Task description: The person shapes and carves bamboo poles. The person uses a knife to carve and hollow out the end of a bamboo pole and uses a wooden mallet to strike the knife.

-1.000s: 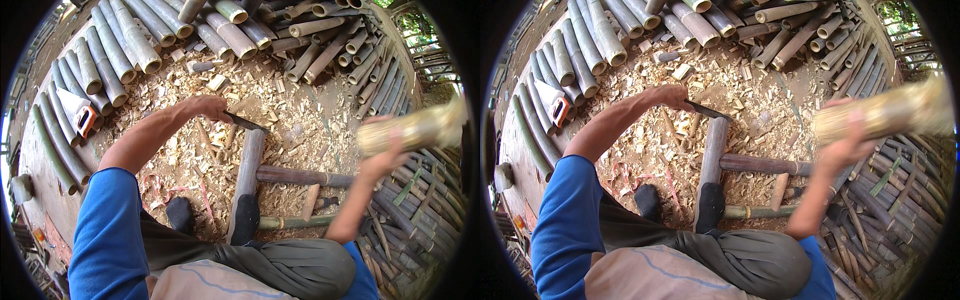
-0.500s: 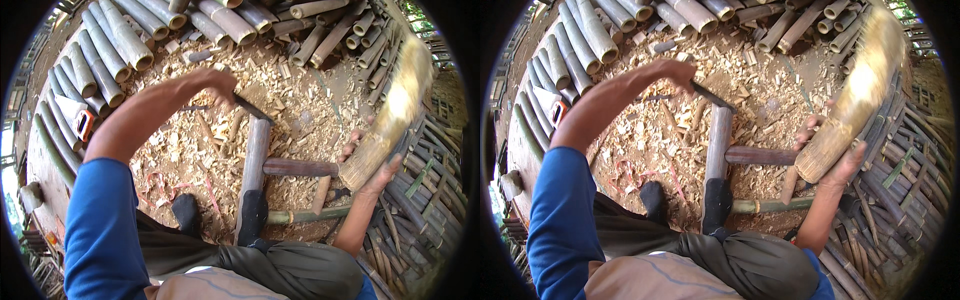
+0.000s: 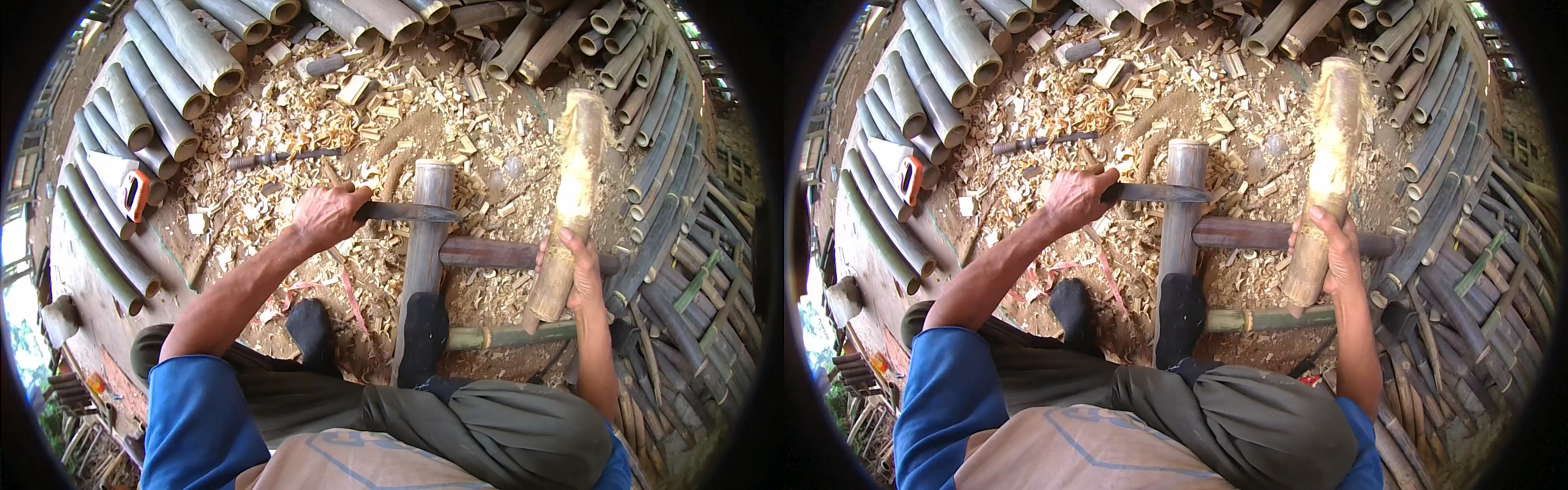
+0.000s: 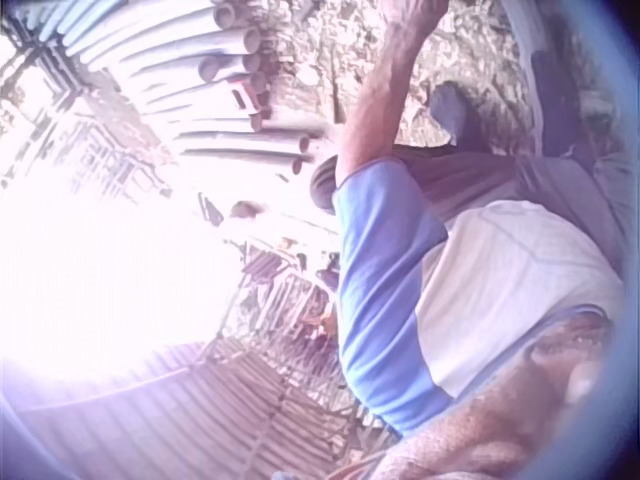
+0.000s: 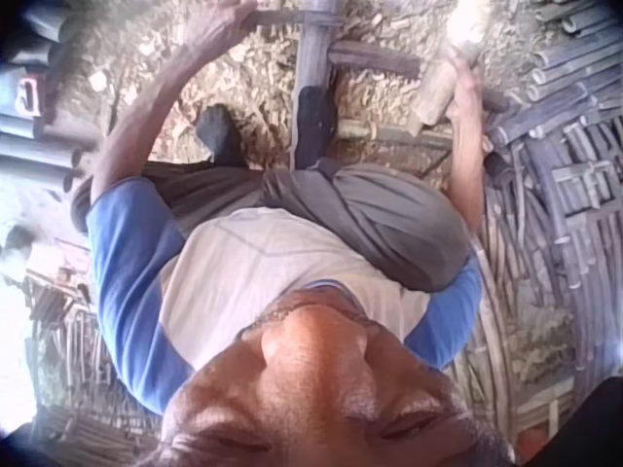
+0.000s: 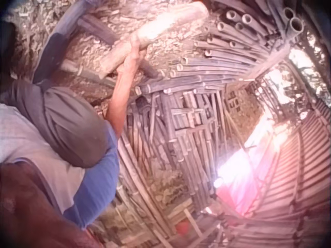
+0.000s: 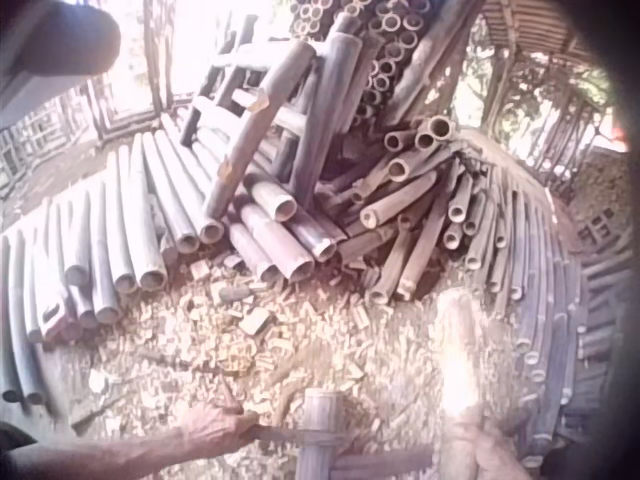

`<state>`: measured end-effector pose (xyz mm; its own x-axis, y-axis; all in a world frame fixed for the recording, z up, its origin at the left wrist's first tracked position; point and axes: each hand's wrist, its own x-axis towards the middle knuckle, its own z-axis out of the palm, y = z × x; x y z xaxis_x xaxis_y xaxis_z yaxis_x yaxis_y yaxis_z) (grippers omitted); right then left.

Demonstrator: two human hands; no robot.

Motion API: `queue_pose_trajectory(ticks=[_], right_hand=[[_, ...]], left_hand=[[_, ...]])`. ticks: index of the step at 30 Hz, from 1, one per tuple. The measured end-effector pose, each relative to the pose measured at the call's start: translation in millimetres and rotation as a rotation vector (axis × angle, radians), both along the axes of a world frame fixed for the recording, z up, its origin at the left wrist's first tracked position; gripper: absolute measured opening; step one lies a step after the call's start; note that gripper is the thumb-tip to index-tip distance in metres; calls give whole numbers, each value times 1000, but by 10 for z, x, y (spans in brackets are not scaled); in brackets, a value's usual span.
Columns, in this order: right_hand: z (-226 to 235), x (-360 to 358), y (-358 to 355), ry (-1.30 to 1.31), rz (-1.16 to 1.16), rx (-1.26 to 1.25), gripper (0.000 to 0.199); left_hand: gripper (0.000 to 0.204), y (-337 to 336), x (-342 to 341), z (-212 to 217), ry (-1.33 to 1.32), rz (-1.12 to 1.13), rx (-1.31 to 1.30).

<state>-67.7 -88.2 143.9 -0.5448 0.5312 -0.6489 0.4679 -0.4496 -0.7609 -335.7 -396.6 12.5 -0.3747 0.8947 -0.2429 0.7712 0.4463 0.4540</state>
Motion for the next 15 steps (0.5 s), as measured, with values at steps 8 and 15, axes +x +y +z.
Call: queue_pose_trajectory(ticks=[8, 15], right_hand=[[-20, -100, 0, -21, 176, 81, 39], [-29, -77, -29, -57, 282, 180, 52]], left_hand=[[17, -54, 99, -102, -2, 8, -61], [14, -29, 100, -105, 8, -8, -42]])
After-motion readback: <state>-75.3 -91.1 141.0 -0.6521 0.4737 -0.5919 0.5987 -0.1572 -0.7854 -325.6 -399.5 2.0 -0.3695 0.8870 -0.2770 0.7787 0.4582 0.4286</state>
